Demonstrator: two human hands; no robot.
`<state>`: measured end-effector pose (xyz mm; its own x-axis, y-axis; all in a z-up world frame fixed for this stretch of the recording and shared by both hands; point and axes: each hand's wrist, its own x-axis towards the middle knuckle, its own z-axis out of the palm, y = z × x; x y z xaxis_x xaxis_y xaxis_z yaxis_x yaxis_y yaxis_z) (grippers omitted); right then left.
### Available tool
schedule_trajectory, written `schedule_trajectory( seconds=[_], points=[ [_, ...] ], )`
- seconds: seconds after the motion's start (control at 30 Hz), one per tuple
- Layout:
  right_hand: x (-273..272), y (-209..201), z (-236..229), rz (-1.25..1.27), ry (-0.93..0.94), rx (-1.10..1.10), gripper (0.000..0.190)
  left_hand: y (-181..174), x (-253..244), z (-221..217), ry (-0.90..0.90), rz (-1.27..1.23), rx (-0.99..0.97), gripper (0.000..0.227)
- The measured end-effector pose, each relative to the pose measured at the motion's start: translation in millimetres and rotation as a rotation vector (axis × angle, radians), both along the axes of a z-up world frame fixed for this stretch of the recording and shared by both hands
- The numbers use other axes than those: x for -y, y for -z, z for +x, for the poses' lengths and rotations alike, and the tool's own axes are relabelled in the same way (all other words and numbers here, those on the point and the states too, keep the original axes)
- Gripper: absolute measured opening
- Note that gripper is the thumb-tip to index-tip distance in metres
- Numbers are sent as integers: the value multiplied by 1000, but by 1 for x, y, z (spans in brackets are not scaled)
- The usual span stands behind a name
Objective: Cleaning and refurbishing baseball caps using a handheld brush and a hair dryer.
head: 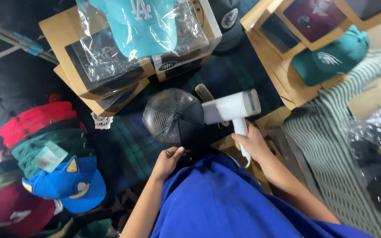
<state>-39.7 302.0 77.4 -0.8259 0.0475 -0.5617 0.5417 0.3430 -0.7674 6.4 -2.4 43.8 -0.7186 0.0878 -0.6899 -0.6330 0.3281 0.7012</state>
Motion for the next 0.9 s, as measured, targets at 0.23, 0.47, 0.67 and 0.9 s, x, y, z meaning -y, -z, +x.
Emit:
schedule_trajectory(
  seconds=[0.23,0.47,0.67,0.9],
  points=[
    [-21,4,-96,21,-138,-112,55,68,-21,24,-308,36,155,31],
    [-57,83,-149,-289,138,-10,46,95,-78,45,-702,237,-7,42],
    [-65,152,-169,-394,193,168,49,66,-104,36,-718,231,4,44],
    [-101,112,-171,336,-323,-14,71,111,-23,82,-818,96,-117,10]
  ],
)
